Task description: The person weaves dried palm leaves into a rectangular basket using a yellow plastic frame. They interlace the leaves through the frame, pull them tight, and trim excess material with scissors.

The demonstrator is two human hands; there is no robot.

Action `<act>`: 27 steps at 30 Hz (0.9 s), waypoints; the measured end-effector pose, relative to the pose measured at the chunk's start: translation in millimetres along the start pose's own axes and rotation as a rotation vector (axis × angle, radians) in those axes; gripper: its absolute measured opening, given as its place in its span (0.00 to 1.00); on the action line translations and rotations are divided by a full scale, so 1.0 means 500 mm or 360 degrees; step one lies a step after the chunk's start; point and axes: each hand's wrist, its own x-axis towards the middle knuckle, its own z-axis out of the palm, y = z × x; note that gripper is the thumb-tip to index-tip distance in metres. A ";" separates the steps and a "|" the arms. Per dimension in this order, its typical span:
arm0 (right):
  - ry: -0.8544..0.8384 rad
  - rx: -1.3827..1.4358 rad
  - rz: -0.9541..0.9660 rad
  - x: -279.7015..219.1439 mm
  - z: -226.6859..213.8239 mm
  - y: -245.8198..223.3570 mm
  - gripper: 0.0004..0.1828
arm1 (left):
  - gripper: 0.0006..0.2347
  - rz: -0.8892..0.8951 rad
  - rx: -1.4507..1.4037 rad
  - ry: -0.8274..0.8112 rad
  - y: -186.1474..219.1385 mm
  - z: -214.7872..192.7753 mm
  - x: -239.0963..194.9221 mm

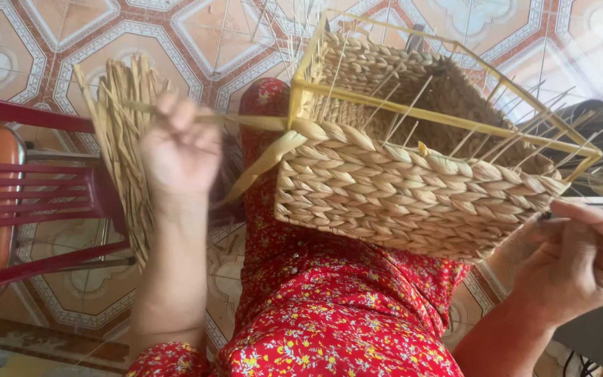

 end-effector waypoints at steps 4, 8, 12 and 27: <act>0.0182 -0.0051 0.0072 -0.002 -0.068 0.028 0.10 | 0.13 0.0404 0.0443 0.0686 0.116 -0.087 -0.011; 0.0401 -0.0189 0.0112 -0.019 -0.099 0.067 0.10 | 0.18 0.0560 0.0929 0.1033 0.197 -0.200 -0.080; 0.0478 -0.0355 0.0281 -0.032 -0.113 0.100 0.10 | 0.13 0.0264 0.1574 0.1195 0.202 -0.287 -0.148; 0.0203 -0.0657 0.0287 -0.071 -0.093 0.103 0.10 | 0.29 -0.0189 0.3307 0.1682 0.025 -0.467 -0.094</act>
